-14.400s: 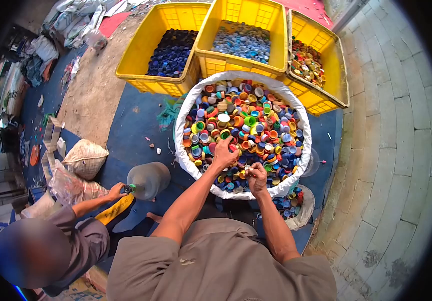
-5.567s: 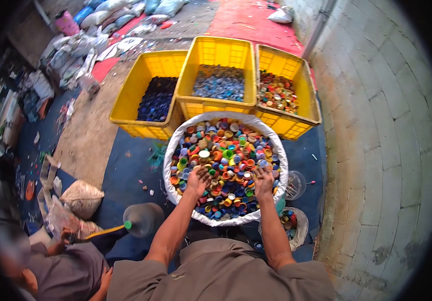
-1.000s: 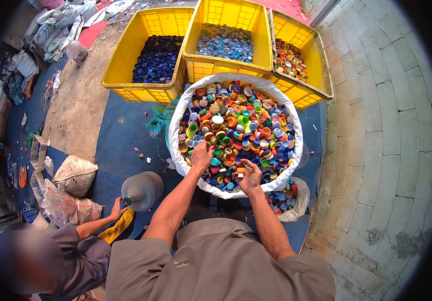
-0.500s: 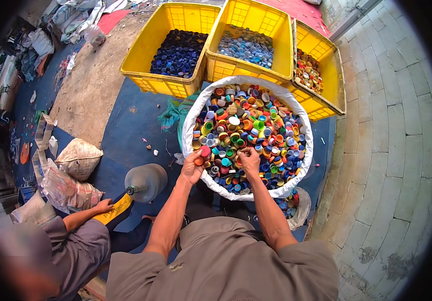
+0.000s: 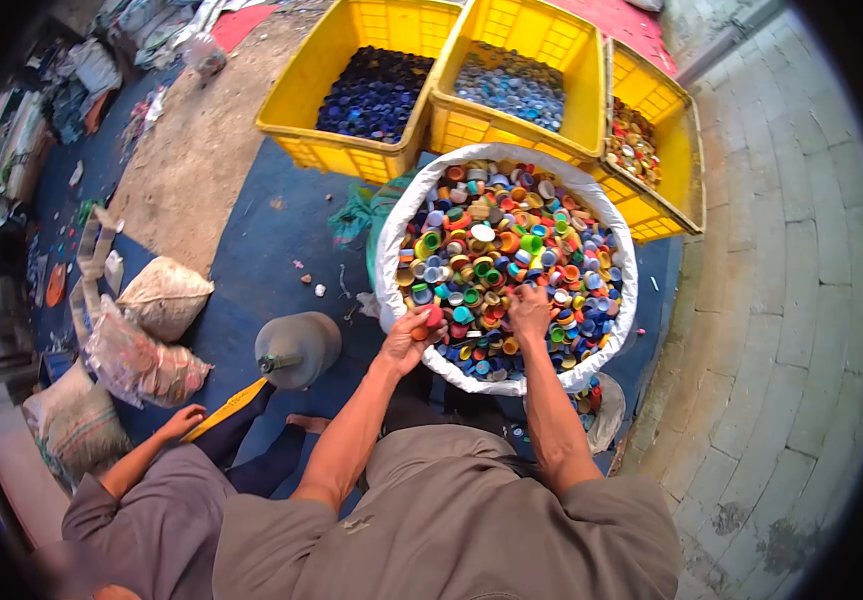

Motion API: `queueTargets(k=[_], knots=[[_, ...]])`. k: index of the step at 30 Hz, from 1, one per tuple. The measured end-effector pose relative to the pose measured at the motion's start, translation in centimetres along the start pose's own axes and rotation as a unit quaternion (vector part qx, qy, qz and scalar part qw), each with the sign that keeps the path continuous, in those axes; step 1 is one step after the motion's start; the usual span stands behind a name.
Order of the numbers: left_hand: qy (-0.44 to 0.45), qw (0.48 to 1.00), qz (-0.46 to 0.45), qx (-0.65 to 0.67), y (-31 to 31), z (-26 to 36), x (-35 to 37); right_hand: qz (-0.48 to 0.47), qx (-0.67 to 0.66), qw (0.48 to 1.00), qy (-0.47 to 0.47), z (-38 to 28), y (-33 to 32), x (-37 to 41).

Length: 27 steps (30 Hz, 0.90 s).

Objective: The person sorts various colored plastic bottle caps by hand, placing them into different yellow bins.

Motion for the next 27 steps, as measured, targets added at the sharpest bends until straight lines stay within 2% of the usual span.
queueTargets(k=[1, 3, 5, 6, 7, 10, 13, 14, 17, 18, 19, 20, 21, 22, 23, 25, 27], knots=[[0.005, 1.0, 0.009, -0.009, -0.3, -0.5, -0.3, 0.057, -0.032, 0.997, -0.04, 0.0, -0.3, 0.0], [-0.004, 1.0, 0.016, -0.024, -0.4, -1.3, -0.8, 0.073, -0.139, 0.987, -0.032, 0.4, -0.5, 0.3], [-0.016, 0.999, 0.034, -0.029, 0.2, -2.0, -0.9, -0.015, -0.34, 0.933, 0.117, 1.4, 0.1, 1.2], [-0.015, 0.998, 0.043, -0.031, 0.9, -2.3, -1.0, -0.07, -0.485, 0.854, 0.174, 1.7, 0.6, 2.0], [-0.018, 0.998, 0.04, -0.039, 1.3, -2.7, -1.3, -0.121, -0.615, 0.746, 0.226, 1.8, 1.0, 3.1], [-0.024, 0.999, 0.028, -0.04, 2.8, -4.1, -2.2, -0.116, -0.71, 0.641, 0.267, 1.3, -0.1, 5.7], [-0.043, 0.998, 0.019, -0.047, 4.6, -5.4, -3.3, -0.142, -0.744, 0.595, 0.268, 2.2, -0.2, 7.4], [-0.057, 0.997, 0.019, -0.045, 5.3, -5.8, -3.7, -0.135, -0.768, 0.56, 0.281, 2.6, -0.1, 7.8], [-0.101, 0.994, 0.021, -0.032, 6.2, -8.3, -6.8, -0.078, -0.841, 0.4, 0.357, 3.7, -0.8, 7.3], [-0.109, 0.994, 0.014, -0.023, 7.5, -8.7, -8.2, -0.042, -0.834, 0.417, 0.359, 4.5, -1.0, 6.1], [-0.13, 0.991, 0.024, -0.013, 9.7, -8.8, -10.1, -0.078, -0.847, 0.408, 0.333, 6.0, -0.9, 3.7], [-0.099, 0.994, -0.052, 0.007, 14.2, -7.7, -11.4, -0.138, -0.91, 0.35, 0.175, 6.4, -2.3, -0.1], [-0.053, 0.995, -0.083, -0.006, 19.3, -6.3, -12.6, 0.005, -0.899, 0.396, 0.185, 3.6, -8.2, -2.4], [0.0, 0.986, -0.167, 0.004, 24.0, -4.9, -14.4, 0.006, -0.922, 0.365, 0.128, 3.7, -11.7, -5.6], [0.019, 0.983, -0.182, 0.029, 30.1, -2.2, -13.1, 0.002, -0.942, 0.329, 0.07, 3.8, -15.1, -8.8], [-0.089, 0.911, -0.396, 0.077, 36.2, -0.4, -15.5, 0.059, -0.933, 0.335, 0.116, -0.3, -24.0, -10.2], [-0.059, 0.969, -0.24, 0.007, 38.3, 1.1, -13.2, 0.126, -0.914, 0.375, 0.09, -0.9, -27.3, -11.0]])
Point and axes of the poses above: each hand's wrist, its own x-axis away from the middle knuckle, its own y-axis out of the palm, z = x × y, the point moved 5 cm from there along -x, towards the middle knuckle, and after that the axes turned 4 degrees about -x, right-handed, at the moved point
